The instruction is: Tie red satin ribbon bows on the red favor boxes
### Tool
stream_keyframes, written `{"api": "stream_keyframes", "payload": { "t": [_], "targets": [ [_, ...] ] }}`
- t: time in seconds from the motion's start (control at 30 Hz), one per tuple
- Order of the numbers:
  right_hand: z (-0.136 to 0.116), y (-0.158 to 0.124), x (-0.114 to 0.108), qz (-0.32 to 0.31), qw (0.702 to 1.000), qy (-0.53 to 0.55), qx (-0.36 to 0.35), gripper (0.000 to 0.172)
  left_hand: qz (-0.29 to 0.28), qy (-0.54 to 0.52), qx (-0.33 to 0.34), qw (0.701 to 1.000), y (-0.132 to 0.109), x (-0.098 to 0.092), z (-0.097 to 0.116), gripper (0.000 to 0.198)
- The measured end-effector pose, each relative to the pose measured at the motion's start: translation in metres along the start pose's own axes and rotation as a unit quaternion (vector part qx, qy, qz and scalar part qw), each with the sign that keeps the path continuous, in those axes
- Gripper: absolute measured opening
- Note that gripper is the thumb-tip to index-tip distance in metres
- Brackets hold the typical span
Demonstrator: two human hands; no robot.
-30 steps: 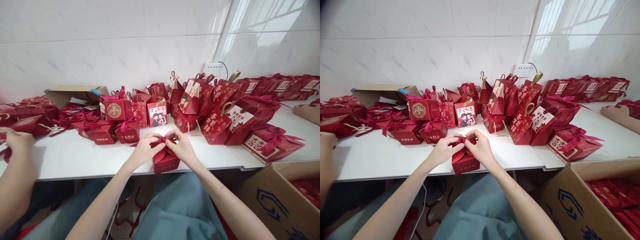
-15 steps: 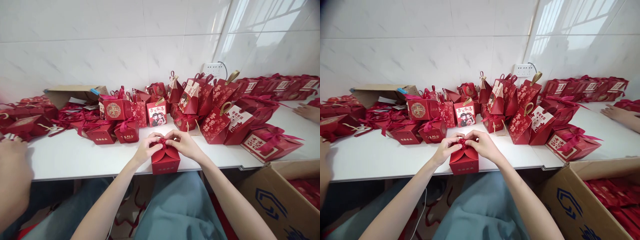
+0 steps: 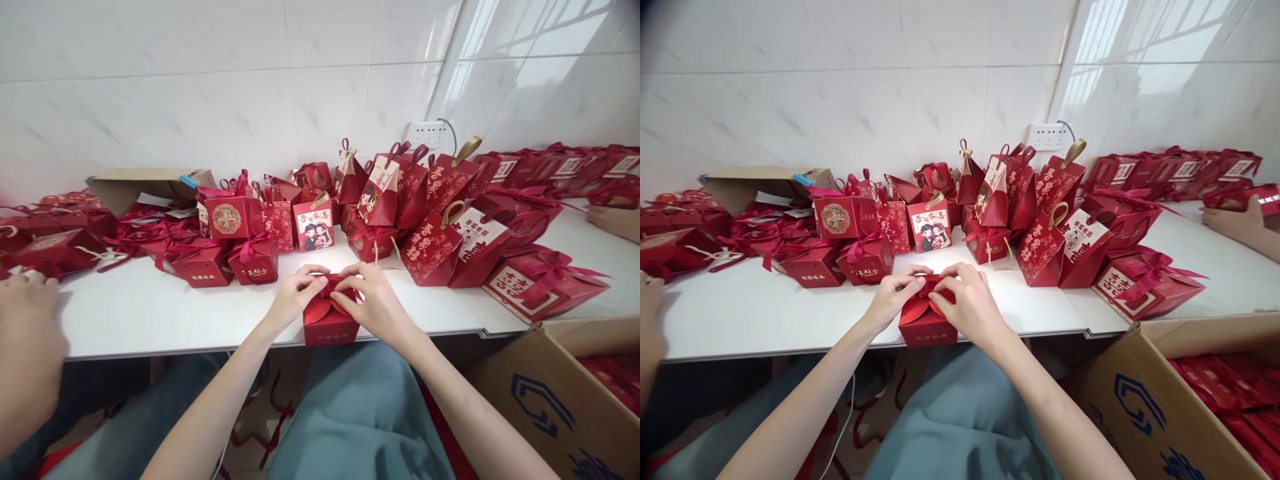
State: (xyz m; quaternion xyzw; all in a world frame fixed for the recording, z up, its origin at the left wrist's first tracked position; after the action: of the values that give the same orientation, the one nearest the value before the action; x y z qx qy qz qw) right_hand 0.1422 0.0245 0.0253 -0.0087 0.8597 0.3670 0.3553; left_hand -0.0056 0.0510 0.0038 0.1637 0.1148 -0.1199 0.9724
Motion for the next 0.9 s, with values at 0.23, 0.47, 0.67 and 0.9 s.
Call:
{"api": "stream_keyframes", "payload": {
  "t": [0.23,0.47,0.67,0.9],
  "targets": [
    [0.003,0.002,0.003,-0.005,0.997,0.054,0.059,0.009,-0.024,0.024,0.023,0.999,-0.001,-0.001,0.007,0.033],
    [-0.007,0.000,0.004,0.009,0.999,0.001,0.050,0.017,-0.001,0.059,0.013,0.998,-0.005,-0.003,0.017,0.036],
    [-0.004,0.004,-0.001,-0.049,0.999,-0.003,0.019,0.010,0.022,0.036,0.003,0.999,-0.007,-0.008,0.012,0.035],
    [0.006,0.003,-0.013,-0.120,0.984,-0.135,0.008,0.014,0.085,0.165,0.019,0.983,-0.017,-0.021,0.016,0.032]
  ]
}}
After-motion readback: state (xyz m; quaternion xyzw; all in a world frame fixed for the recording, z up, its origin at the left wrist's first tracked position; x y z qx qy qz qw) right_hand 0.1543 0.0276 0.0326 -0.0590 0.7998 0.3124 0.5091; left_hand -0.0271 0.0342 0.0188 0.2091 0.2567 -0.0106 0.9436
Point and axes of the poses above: each hand's wrist, its own y-axis towards the middle knuckle, its own x-axis out of the palm, z = x × y, the point moved 5 cm from there along y, towards the middle knuckle, and after that the axes turned 2 degrees about x, right-handed, at the moved point
